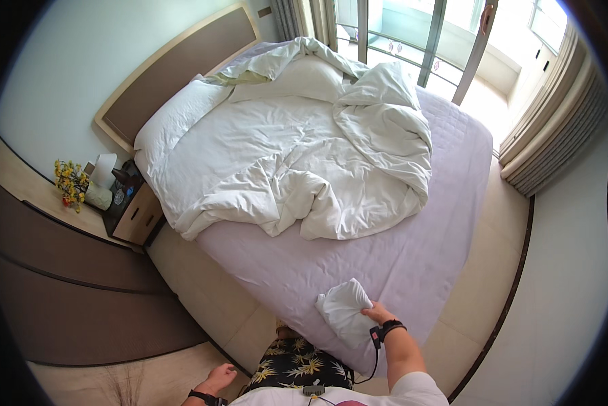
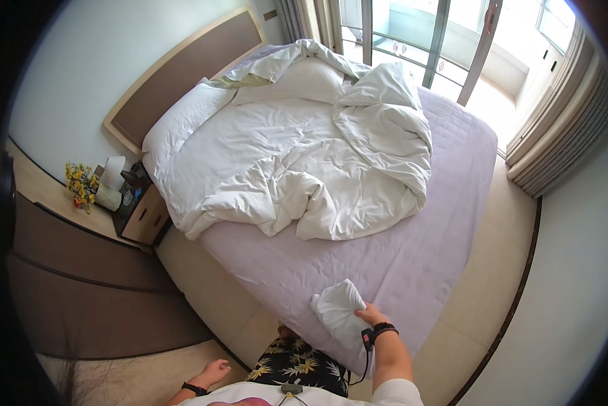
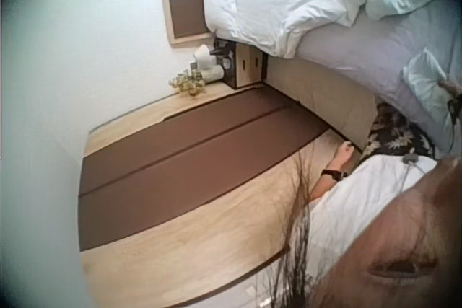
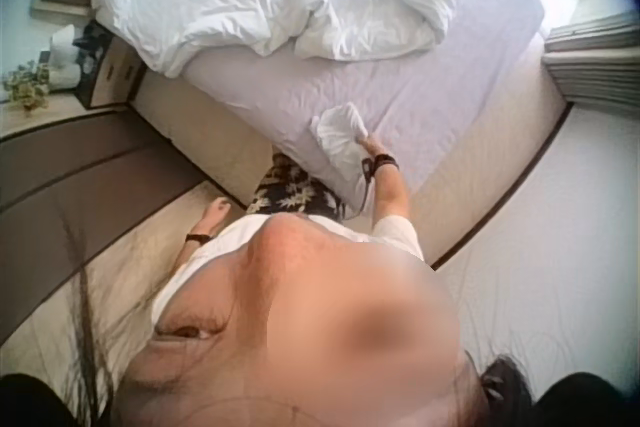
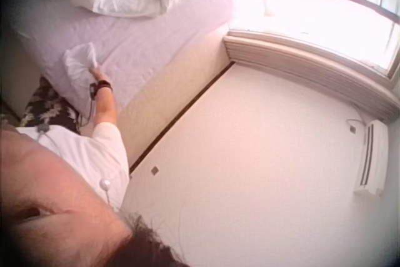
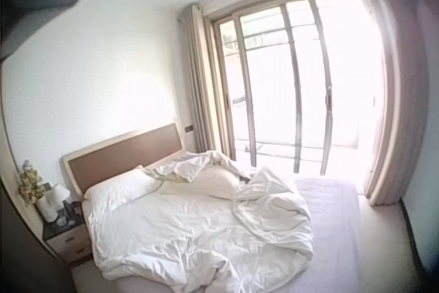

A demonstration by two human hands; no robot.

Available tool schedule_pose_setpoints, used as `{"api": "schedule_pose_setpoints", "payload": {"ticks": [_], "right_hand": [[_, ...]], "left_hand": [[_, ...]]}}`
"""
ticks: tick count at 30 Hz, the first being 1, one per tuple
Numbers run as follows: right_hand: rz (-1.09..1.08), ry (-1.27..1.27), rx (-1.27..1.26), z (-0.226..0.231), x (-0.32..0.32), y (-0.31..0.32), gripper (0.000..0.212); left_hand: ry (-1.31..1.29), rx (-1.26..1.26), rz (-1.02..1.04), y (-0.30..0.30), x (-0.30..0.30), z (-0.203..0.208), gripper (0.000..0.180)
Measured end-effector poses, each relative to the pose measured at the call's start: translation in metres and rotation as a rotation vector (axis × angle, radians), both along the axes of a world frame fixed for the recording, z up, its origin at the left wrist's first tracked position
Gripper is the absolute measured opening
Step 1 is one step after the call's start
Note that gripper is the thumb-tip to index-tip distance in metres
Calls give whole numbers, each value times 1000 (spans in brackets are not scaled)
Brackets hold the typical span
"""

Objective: The person picks up a stack of folded clothes from a bed and places them into a closet, followed by a small green cloth and a light-colored top which they first fold on the bed before placing it in the closet.

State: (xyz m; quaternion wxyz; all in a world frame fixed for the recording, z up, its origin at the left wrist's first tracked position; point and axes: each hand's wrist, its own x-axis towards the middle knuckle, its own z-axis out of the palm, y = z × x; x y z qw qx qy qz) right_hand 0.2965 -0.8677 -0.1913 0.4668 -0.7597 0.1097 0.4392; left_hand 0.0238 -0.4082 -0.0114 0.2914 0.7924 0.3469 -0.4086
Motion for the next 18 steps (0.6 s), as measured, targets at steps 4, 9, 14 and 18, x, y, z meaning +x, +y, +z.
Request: {"api": "schedule_pose_setpoints", "payload": {"ticks": [4, 9, 14, 18], "right_hand": [[-56, -214, 59, 44, -22, 19, 40], [-14, -411, -58, 140, -57, 46, 37], [-44, -608, -68, 219, -85, 64, 34], [-109, -622, -38, 289, -93, 102, 32]], "left_hand": [[-85, -27, -100, -18, 22, 10, 46], [-314, -157, -333, -54, 71, 33, 45], [-569, -278, -491, -75, 107, 20, 44], [-611, -407, -498, -81, 131, 42, 43]]}}
